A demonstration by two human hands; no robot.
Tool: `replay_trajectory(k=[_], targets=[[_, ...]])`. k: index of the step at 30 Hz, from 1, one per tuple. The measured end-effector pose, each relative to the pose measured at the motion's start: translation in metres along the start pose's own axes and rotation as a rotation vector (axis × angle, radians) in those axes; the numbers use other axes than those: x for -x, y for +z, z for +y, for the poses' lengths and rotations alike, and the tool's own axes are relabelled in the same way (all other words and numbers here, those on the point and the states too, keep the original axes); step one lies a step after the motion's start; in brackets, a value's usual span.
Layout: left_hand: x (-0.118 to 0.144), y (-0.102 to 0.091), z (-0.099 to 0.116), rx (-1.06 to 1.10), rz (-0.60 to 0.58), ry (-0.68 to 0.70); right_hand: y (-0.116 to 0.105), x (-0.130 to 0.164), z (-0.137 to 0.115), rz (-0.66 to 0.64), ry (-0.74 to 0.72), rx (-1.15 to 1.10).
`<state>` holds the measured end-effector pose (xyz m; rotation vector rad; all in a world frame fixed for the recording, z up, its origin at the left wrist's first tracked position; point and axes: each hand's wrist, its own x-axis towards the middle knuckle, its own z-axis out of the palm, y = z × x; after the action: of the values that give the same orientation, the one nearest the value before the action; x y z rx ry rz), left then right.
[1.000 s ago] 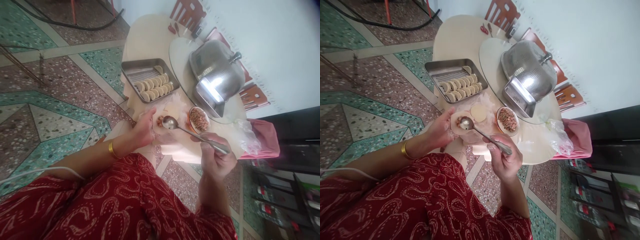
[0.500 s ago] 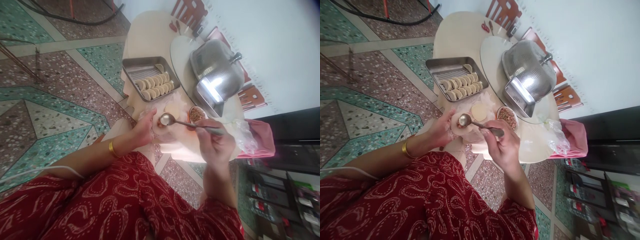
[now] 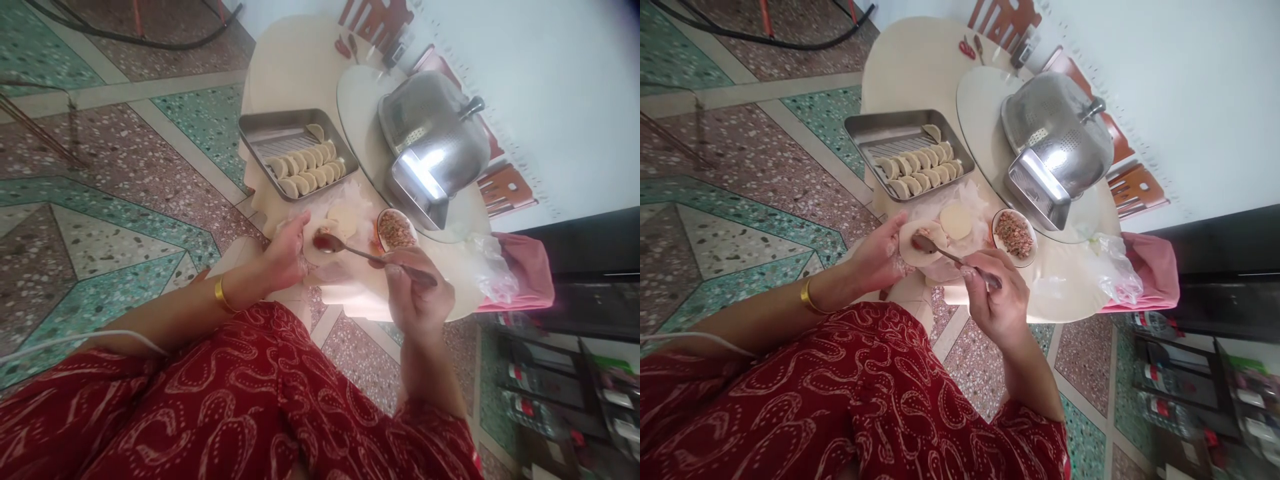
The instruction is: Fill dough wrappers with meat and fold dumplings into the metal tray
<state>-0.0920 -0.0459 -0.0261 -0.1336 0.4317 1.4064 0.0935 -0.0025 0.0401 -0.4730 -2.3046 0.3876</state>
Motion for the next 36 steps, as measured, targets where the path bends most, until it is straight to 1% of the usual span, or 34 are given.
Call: replay_trajectory(k=[3, 5, 9, 13, 18, 21, 24, 27, 31, 34, 36], targets=[[-0.002, -0.001, -0.002, -0.004, -0.007, 0.013, -0.004, -0.002, 0.002, 0.052, 0.036, 0.042], [-0.003, -0.002, -0.003, -0.009, -0.007, 0.015, -0.006, -0.003, 0.003, 0.060, 0.053, 0.081], [-0.005, -0.003, -0.006, -0.026, 0.038, 0.022, -0.002, -0.009, 0.003, -0.013, 0.048, 0.085], [-0.007, -0.004, -0.008, -0.023, 0.028, 0.022, 0.001, -0.020, -0.001, -0.087, 0.017, 0.159], [-0.007, -0.006, -0.005, -0.021, 0.066, 0.036, -0.001, -0.026, -0.003, -0.081, 0.039, 0.134], [-0.008, -0.006, -0.005, -0.025, 0.031, 0.029, 0.003, -0.028, -0.005, -0.094, 0.019, 0.138], [-0.009, -0.008, -0.005, -0.031, -0.029, 0.018, 0.005, -0.031, -0.004, -0.111, -0.007, 0.165], [-0.009, -0.009, -0.003, -0.040, -0.037, 0.026, 0.000, -0.030, 0.001, -0.047, 0.018, 0.119], [-0.006, -0.004, 0.003, -0.051, 0.040, 0.037, -0.014, -0.021, 0.007, 0.092, 0.101, 0.041], [-0.003, 0.002, 0.006, -0.055, 0.075, 0.038, -0.018, -0.012, 0.009, 0.092, 0.110, 0.020], [-0.004, 0.004, 0.006, -0.056, 0.073, 0.035, -0.017, -0.008, 0.010, 0.071, 0.101, 0.033]])
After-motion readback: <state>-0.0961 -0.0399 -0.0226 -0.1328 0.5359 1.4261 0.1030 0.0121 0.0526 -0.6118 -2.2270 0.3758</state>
